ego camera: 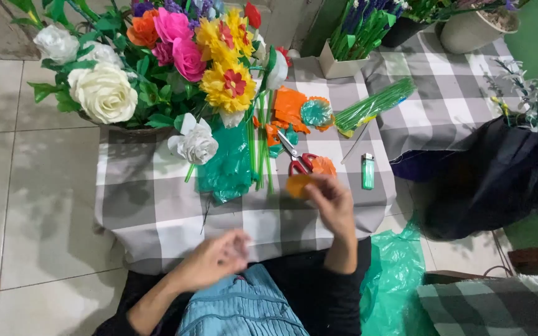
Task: The person sits at a table covered with a checkered cloth and various artificial flowers. They pick up a green plastic flower stem and use red-handled scissors to cut the stem into smaller pieces.
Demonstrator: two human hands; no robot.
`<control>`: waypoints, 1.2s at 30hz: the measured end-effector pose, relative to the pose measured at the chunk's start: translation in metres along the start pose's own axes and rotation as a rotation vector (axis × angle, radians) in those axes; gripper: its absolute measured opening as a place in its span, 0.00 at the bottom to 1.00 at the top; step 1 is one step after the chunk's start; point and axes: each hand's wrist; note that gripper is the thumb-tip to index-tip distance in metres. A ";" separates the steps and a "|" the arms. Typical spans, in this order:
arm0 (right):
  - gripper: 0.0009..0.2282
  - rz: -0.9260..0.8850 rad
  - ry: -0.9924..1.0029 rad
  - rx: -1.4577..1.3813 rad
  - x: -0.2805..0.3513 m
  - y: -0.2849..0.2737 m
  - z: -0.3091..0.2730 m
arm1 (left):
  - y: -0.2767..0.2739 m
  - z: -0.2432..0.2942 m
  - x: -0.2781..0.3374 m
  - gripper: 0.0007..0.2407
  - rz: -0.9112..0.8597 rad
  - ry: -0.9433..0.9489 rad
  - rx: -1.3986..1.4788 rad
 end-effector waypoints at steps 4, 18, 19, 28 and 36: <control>0.11 0.088 -0.009 0.226 -0.043 -0.009 -0.016 | -0.008 -0.014 0.029 0.19 -0.341 0.062 -0.134; 0.12 0.202 0.128 0.602 -0.093 0.017 -0.023 | 0.005 -0.041 0.023 0.18 -0.693 -0.042 -0.017; 0.12 0.204 0.127 0.601 -0.096 0.016 -0.016 | 0.004 -0.039 0.023 0.18 -0.694 -0.041 -0.019; 0.14 0.199 -0.036 0.668 -0.096 0.013 -0.004 | 0.009 -0.045 0.023 0.19 -0.608 0.001 -0.083; 0.12 0.313 -0.374 0.623 -0.051 0.000 -0.016 | 0.022 -0.005 0.020 0.18 -0.455 0.248 -0.145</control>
Point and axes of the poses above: each hand's wrist, its own x-axis away from the middle knuckle, its own y-axis out of the palm, z = x × y, and after that the axes turned 13 degrees about z, right-handed
